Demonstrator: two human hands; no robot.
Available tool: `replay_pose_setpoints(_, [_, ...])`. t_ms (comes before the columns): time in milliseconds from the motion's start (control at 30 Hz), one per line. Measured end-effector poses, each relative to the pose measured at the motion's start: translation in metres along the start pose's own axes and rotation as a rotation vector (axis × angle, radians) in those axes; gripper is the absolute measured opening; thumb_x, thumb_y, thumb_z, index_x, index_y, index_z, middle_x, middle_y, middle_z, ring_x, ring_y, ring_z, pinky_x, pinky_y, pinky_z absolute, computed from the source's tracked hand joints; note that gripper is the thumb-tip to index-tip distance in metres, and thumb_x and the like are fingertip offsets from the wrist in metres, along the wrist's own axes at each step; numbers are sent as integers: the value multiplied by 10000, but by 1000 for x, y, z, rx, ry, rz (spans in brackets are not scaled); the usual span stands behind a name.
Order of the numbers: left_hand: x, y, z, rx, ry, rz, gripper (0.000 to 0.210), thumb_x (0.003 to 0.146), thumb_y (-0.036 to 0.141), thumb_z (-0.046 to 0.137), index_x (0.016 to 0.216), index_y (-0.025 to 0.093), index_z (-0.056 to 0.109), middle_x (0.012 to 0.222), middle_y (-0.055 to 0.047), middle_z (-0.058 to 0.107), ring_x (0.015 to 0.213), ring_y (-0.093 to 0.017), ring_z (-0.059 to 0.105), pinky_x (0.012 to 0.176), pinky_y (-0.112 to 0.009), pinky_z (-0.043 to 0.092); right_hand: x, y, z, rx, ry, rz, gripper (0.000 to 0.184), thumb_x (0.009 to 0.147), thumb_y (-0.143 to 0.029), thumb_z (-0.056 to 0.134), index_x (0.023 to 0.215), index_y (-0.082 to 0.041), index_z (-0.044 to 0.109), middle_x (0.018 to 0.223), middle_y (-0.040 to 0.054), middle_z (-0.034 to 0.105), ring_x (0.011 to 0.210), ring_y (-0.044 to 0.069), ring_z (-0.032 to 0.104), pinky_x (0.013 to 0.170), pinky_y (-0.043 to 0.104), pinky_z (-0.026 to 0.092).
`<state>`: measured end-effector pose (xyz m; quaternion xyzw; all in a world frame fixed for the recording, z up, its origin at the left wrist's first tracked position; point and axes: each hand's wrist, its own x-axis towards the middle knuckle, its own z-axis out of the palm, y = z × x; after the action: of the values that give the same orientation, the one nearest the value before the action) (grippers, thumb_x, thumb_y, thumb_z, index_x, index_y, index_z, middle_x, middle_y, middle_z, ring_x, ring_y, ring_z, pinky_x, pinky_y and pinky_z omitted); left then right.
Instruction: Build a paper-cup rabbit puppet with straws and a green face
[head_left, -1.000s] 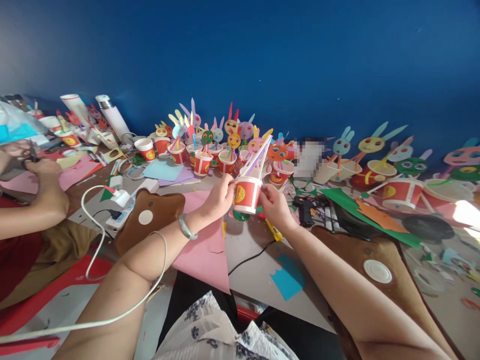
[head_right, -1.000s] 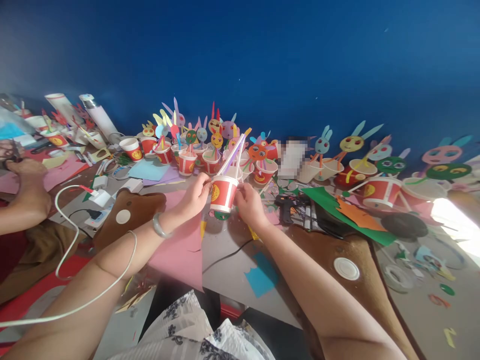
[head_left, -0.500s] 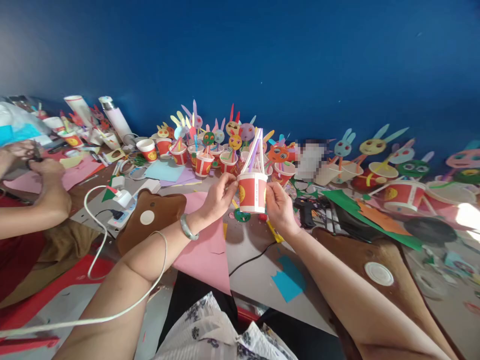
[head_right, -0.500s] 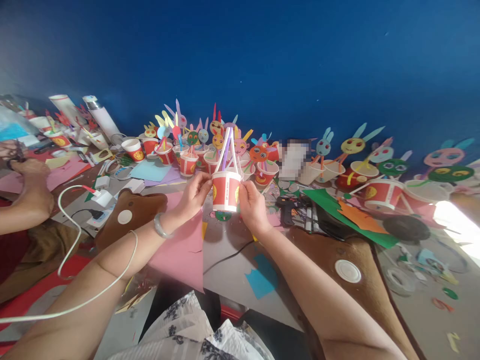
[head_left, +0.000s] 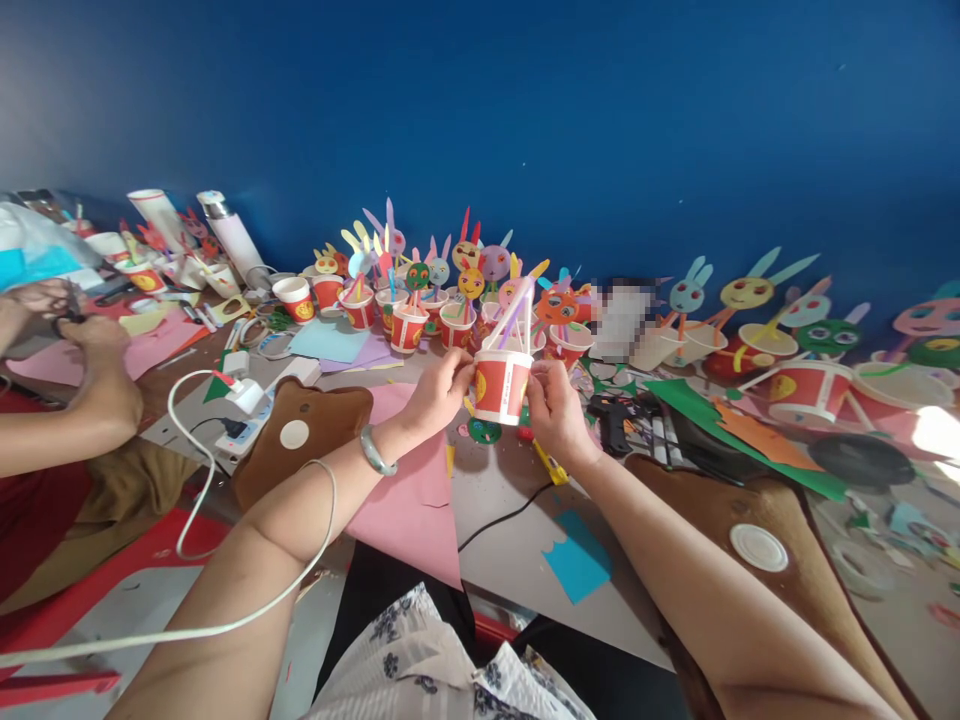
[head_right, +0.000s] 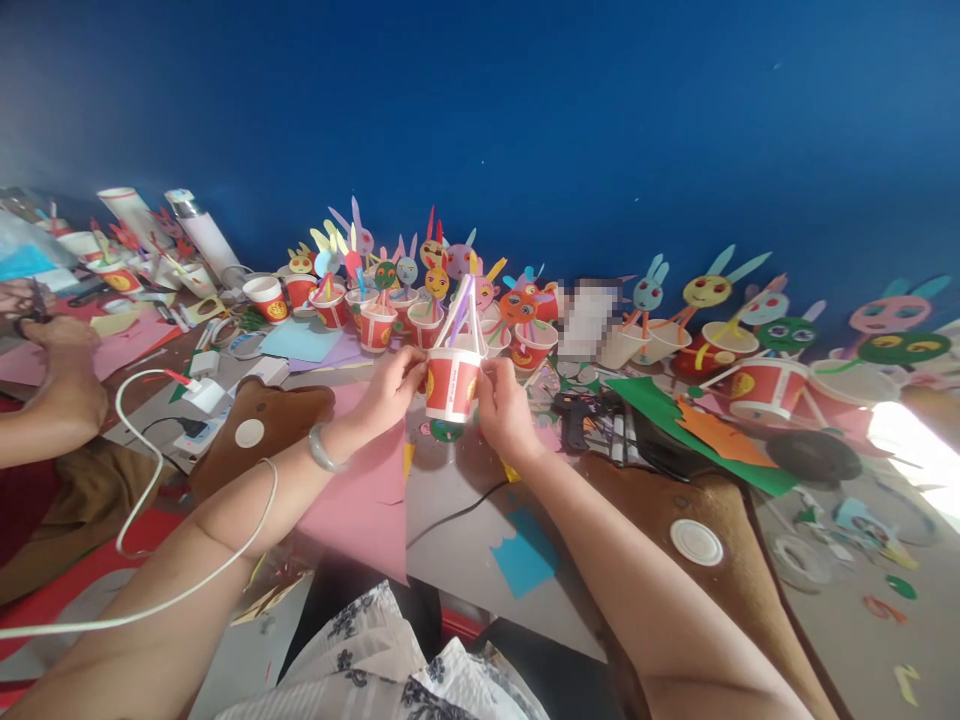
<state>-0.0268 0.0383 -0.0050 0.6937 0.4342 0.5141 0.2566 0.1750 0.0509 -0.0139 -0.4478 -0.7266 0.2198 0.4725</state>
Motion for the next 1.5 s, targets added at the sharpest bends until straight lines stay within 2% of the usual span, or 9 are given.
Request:
replay_pose_setpoints(133, [-2, -4, 5, -179, -32, -98, 223, 1008, 418, 448, 916, 217, 477, 786, 5, 545, 642, -118, 498, 602, -267, 414, -2, 2, 4, 35, 24, 35, 108, 976, -344, 460, 958, -238, 463, 781, 10, 591, 670, 168, 538, 622, 303, 422])
replay_pose_setpoints(367, [1, 8, 4, -184, 50, -94, 402, 969, 573, 483, 835, 199, 535, 754, 9, 540, 688, -124, 495, 640, -270, 399, -3, -2, 6, 64, 192, 3, 226, 975, -449, 483, 888, -241, 482, 753, -9, 548, 681, 158, 489, 633, 302, 405])
replay_pose_setpoints(567, [-3, 13, 4, -262, -35, -83, 568, 938, 733, 383, 754, 204, 473, 694, 3, 491, 677, -138, 483, 658, -297, 415, -5, -5, 6, 99, 207, -59, 305, 974, -538, 498, 894, -244, 497, 763, -9, 567, 670, 153, 505, 638, 307, 414])
replay_pose_setpoints(667, [-6, 12, 6, -381, -116, -129, 607, 793, 783, 595, 905, 191, 524, 857, -32, 610, 817, -174, 588, 736, -310, 480, -7, -5, 7, 117, 151, -65, 309, 975, -535, 508, 878, -242, 500, 753, -10, 576, 656, 148, 509, 631, 303, 424])
replay_pose_setpoints(733, [-7, 9, 7, -438, -159, -196, 661, 694, 705, 763, 1031, 185, 532, 976, -59, 659, 904, -206, 637, 769, -318, 513, -7, -3, 6, 151, 100, -47, 330, 972, -544, 510, 849, -238, 505, 737, -9, 574, 649, 148, 512, 629, 305, 432])
replay_pose_setpoints(833, [-6, 3, 8, -413, -157, -230, 652, 670, 572, 850, 1089, 175, 546, 1067, -91, 683, 979, -239, 665, 811, -338, 536, -3, 0, 3, 222, 102, -66, 341, 922, -567, 584, 876, -234, 534, 794, 9, 601, 697, 161, 550, 671, 322, 467])
replay_pose_setpoints(1033, [-8, -4, 11, -250, -234, -145, 735, 617, 424, 916, 1224, 175, 585, 1177, -129, 697, 1067, -277, 676, 868, -350, 533, 9, -16, -23, 88, 120, -257, 437, 797, -543, 748, 1087, -240, 628, 1025, 67, 669, 960, 246, 617, 870, 406, 493])
replay_pose_setpoints(1267, [-12, 2, 14, -178, -324, -19, 761, 606, 399, 916, 1263, 194, 590, 1155, -115, 706, 1025, -272, 693, 846, -369, 548, 9, -45, -41, -113, 25, -237, 200, 888, -416, 666, 786, -244, 658, 832, 39, 692, 858, 242, 611, 911, 448, 446])
replay_pose_setpoints(1500, [-15, 10, 10, -104, -351, 179, 768, 636, 464, 883, 1288, 204, 571, 1188, -118, 706, 1041, -288, 685, 884, -405, 547, 5, -67, -57, -169, -56, -328, 148, 894, -348, 657, 789, -244, 661, 797, 33, 660, 827, 229, 599, 888, 438, 422])
